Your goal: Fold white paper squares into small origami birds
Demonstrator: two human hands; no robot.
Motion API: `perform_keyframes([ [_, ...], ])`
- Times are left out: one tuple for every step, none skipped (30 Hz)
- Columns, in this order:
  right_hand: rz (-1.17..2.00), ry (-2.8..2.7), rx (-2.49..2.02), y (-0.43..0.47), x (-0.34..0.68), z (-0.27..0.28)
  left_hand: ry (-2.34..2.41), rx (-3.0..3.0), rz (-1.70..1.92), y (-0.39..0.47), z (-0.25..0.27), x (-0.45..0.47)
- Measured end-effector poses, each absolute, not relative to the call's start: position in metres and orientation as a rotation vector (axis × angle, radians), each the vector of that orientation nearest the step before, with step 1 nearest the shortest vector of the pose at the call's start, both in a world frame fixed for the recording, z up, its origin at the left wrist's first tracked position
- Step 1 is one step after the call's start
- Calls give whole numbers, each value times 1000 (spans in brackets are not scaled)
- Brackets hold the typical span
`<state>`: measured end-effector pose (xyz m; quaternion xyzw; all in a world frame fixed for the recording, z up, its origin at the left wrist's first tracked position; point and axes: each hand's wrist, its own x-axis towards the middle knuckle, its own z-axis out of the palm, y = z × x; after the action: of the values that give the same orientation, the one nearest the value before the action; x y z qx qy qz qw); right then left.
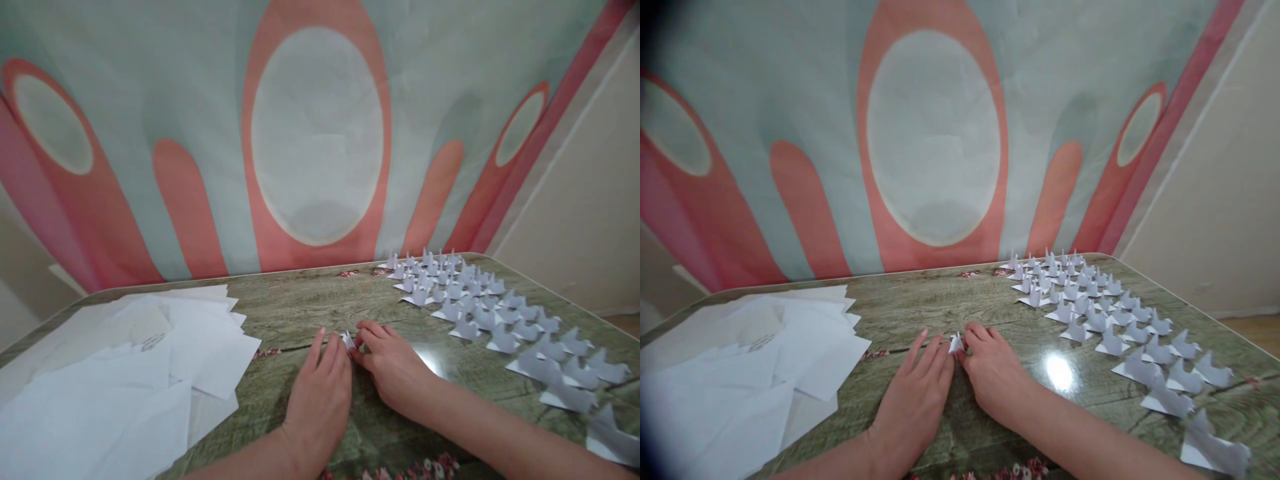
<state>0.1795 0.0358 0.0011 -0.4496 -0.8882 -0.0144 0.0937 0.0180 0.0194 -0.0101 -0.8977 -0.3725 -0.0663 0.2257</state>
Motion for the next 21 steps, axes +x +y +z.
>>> perform_keyframes([
  [-48,-2640,-1332,36,179,2,-1022,-2469,-177,20,-11,18],
  [-48,-2642,-1333,36,179,2,-1017,-2466,-175,20,-12,18],
  [-44,-2643,-1335,36,179,3,-1012,-2466,-173,21,-13,19],
  [-36,-2642,-1337,36,179,4,-1008,-2468,-169,22,-13,19],
  [-27,-2640,-1338,36,179,5,-1006,-2470,-165,22,-13,19],
  [-14,-2637,-1337,36,180,5,-1005,-2472,-159,22,-13,19],
  [2,-2632,-1335,37,180,5,-1006,-2472,-154,22,-12,19],
  [20,-2626,-1331,37,180,5,-1009,-2471,-148,22,-12,19],
  [39,-2616,-1328,38,181,5,-1011,-2470,-145,21,-12,19],
  [58,-2606,-1325,39,181,4,-1014,-2467,-141,21,-12,19],
  [74,-2595,-1322,40,182,4,-1015,-2466,-139,20,-12,19],
  [85,-2583,-1318,41,182,2,-1015,-2468,-136,20,-12,19],
  [91,-2572,-1310,42,183,1,-1012,-2473,-131,20,-12,19],
  [93,-2560,-1302,43,183,-1,-1010,-2480,-124,20,-12,19],
  [93,-2545,-1292,44,184,-3,-1011,-2491,-116,20,-11,19],
  [91,-2528,-1279,44,184,-5,-1011,-2506,-109,21,-10,19],
  [89,-2508,-1265,45,185,-8,-1018,-2523,-106,21,-9,19],
  [86,-2486,-1250,45,185,-11,-1029,-2541,-104,22,-7,19],
  [78,-2462,-1234,46,185,-13,-1041,-2560,-105,23,-6,18],
  [66,-2440,-1215,46,186,-16,-1051,-2579,-107,24,-4,18],
  [47,-2420,-1197,46,186,-17,-1060,-2597,-111,25,-4,18],
])
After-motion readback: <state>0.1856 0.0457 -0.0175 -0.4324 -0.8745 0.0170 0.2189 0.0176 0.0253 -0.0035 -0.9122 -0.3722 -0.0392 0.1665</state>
